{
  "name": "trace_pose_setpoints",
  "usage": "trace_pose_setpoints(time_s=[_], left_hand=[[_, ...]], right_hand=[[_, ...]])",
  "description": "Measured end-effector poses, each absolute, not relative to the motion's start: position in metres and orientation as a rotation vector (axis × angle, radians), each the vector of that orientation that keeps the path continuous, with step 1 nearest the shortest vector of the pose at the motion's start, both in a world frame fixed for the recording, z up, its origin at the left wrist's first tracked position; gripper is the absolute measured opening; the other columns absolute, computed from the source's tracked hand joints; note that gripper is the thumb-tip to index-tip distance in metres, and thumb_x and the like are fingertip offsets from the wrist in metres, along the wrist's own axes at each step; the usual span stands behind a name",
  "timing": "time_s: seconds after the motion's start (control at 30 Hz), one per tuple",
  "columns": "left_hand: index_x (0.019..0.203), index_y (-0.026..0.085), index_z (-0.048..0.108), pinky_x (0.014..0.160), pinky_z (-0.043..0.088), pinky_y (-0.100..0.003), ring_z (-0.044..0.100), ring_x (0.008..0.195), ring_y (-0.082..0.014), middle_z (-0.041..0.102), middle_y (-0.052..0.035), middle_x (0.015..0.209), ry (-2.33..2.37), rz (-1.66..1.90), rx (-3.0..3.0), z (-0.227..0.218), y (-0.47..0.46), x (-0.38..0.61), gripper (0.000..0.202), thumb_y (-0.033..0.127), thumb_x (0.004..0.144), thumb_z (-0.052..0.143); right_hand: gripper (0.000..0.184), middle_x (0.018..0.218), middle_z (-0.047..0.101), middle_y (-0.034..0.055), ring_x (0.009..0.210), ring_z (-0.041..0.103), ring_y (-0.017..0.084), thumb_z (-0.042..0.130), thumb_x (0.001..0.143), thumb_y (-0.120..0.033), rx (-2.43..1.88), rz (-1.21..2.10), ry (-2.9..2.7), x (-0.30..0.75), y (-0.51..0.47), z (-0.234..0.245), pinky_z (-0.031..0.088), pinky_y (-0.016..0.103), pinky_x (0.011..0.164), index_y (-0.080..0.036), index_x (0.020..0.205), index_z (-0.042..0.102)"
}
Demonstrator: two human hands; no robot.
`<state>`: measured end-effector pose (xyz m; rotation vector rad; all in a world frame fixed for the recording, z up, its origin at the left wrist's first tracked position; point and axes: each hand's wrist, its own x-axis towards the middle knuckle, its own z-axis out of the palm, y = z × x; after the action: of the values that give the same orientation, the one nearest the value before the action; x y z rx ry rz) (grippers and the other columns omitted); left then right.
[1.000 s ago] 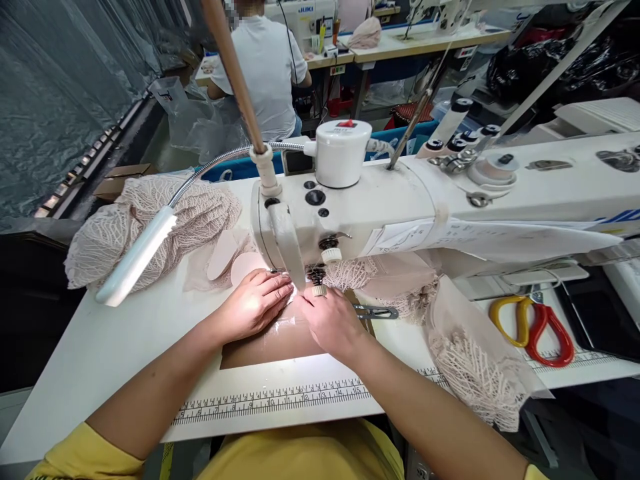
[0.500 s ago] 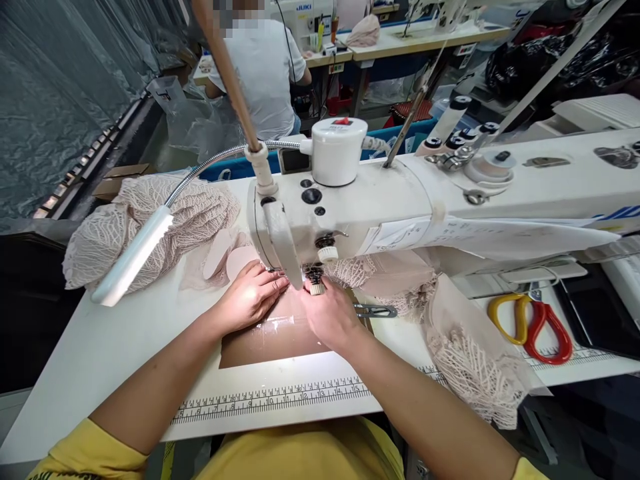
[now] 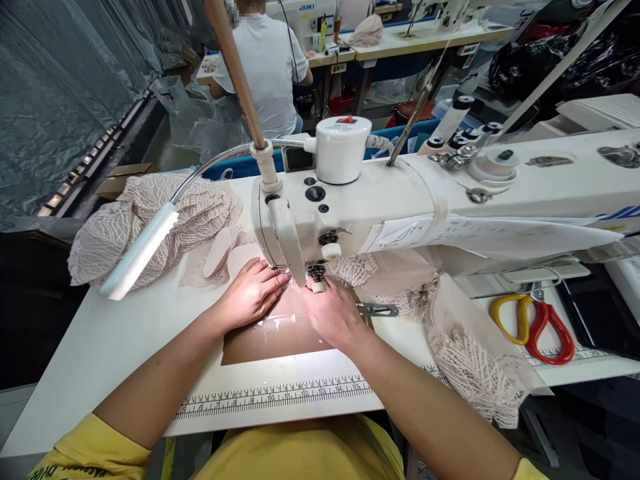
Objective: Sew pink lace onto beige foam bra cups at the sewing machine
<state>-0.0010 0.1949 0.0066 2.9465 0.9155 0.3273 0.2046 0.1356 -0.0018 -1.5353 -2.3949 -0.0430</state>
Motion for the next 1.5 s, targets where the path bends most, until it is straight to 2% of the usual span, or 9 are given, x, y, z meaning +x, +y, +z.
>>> trace_pose_setpoints(time_s=[0.47,0.67,0.77,0.9,1.0,1.07,1.13,1.33,1.5], left_hand=[[0.122,0.017,0.055,0.092,0.038,-0.043,0.054,0.107,-0.0265,0.059,-0.0146,0.119,1.029,0.307,2.929,0.012,0.192,0.002,0.033,0.029,0.095,0.040],[0.113,0.014,0.060,0.070,0.046,-0.036,0.056,0.097,-0.0281,0.061,-0.0146,0.108,1.201,0.078,2.833,0.034,0.171,0.000,0.048,0.052,0.092,0.039],[0.104,0.014,0.064,0.061,0.046,-0.033,0.057,0.086,-0.0257,0.061,-0.0135,0.098,1.201,-0.021,2.777,0.045,0.160,-0.002,0.050,0.055,0.091,0.039],[0.101,0.013,0.064,0.062,0.047,-0.033,0.057,0.081,-0.0242,0.060,-0.0121,0.095,1.069,-0.067,2.750,0.053,0.151,-0.002,0.045,0.053,0.086,0.049],[0.098,0.014,0.064,0.070,0.048,-0.035,0.057,0.086,-0.0246,0.060,-0.0107,0.096,0.935,-0.027,2.748,0.048,0.147,0.003,0.029,0.038,0.082,0.059],[0.091,0.013,0.064,0.072,0.048,-0.034,0.057,0.085,-0.0224,0.062,-0.0105,0.093,0.921,0.056,2.745,0.042,0.146,0.005,0.017,0.023,0.086,0.050],[0.083,0.013,0.062,0.073,0.046,-0.031,0.056,0.081,-0.0196,0.062,-0.0095,0.087,0.937,0.159,2.684,0.038,0.149,0.005,0.024,0.015,0.090,0.039],[0.067,0.017,0.046,0.055,0.036,-0.023,0.043,0.057,-0.0111,0.046,0.0024,0.060,1.006,0.297,2.107,0.041,0.172,-0.006,0.030,0.031,0.093,0.039],[0.070,0.017,0.045,0.056,0.034,-0.022,0.040,0.058,-0.0099,0.043,0.0035,0.063,0.940,0.338,1.853,0.034,0.181,-0.011,0.029,0.036,0.092,0.040]], right_hand=[[0.039,0.094,0.067,0.0024,0.077,0.056,0.016,0.045,0.086,-0.010,-1.536,0.008,-2.350,0.205,0.136,-0.003,0.037,0.026,0.061,-0.026,0.114,0.067],[0.036,0.093,0.068,0.0055,0.074,0.058,0.018,0.042,0.089,-0.017,-1.642,0.053,-2.341,0.208,0.136,-0.002,0.040,0.029,0.064,-0.023,0.114,0.067],[0.036,0.093,0.069,0.0066,0.075,0.058,0.019,0.041,0.089,-0.016,-1.637,0.069,-2.356,0.208,0.136,-0.001,0.040,0.029,0.064,-0.022,0.113,0.067],[0.034,0.093,0.068,0.0067,0.075,0.058,0.019,0.041,0.090,-0.017,-1.645,0.090,-2.361,0.207,0.136,0.002,0.040,0.029,0.064,-0.022,0.111,0.067],[0.032,0.091,0.068,0.0060,0.071,0.057,0.018,0.040,0.091,-0.019,-1.651,0.096,-2.370,0.207,0.135,0.004,0.039,0.028,0.062,-0.022,0.109,0.067],[0.032,0.091,0.068,0.0053,0.069,0.057,0.018,0.040,0.092,-0.019,-1.633,0.114,-2.371,0.208,0.135,0.005,0.039,0.028,0.062,-0.022,0.109,0.067],[0.031,0.092,0.069,0.0048,0.070,0.058,0.017,0.041,0.092,-0.019,-1.606,0.153,-2.358,0.209,0.134,0.004,0.041,0.028,0.064,-0.022,0.110,0.066],[0.038,0.106,0.067,0.0050,0.083,0.063,0.018,0.052,0.085,-0.016,-1.535,0.262,-2.296,0.208,0.135,0.001,0.047,0.027,0.069,-0.024,0.121,0.060],[0.031,0.095,0.069,0.0025,0.082,0.064,0.016,0.055,0.083,-0.017,-1.568,0.399,-2.227,0.199,0.142,-0.001,0.048,0.025,0.067,-0.025,0.111,0.065]])
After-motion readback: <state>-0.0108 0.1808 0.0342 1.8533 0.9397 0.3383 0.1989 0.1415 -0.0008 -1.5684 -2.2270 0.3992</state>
